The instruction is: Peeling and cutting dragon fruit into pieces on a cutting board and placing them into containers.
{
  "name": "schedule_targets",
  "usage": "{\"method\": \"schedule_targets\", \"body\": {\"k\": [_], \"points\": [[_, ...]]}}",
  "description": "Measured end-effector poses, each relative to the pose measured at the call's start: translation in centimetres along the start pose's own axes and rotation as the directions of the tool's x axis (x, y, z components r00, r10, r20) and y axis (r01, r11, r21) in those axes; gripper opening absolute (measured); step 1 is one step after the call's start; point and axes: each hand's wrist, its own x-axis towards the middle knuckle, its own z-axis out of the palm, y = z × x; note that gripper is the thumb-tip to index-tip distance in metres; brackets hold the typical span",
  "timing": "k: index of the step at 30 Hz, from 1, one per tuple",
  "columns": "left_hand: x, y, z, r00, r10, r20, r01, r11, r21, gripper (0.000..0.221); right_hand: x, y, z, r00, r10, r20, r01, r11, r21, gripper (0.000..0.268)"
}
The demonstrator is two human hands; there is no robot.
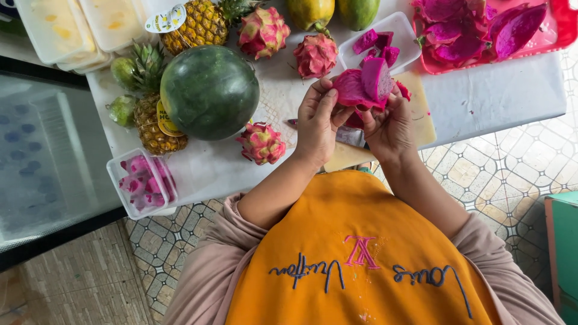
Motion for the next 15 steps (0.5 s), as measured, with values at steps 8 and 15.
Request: {"method": "schedule_targets", "body": {"k": [8,15], "points": [[-0.3,1.5,-1.1,0.998,0.016,-0.057,-0.009,0.994,0.113,0.027,-3.8,1.9,6.4,0.992,-0.12,0.029,0.123,0.969,-0.212,0.024],[-0.5,-2.1,-5.9,0.925,-0.351,-0.143,0.33,0.931,-0.153,0.056,-5.2,6.3,8.2,0.984,-0.172,-0.044,0.112,0.793,-0.599,0.025]]}}
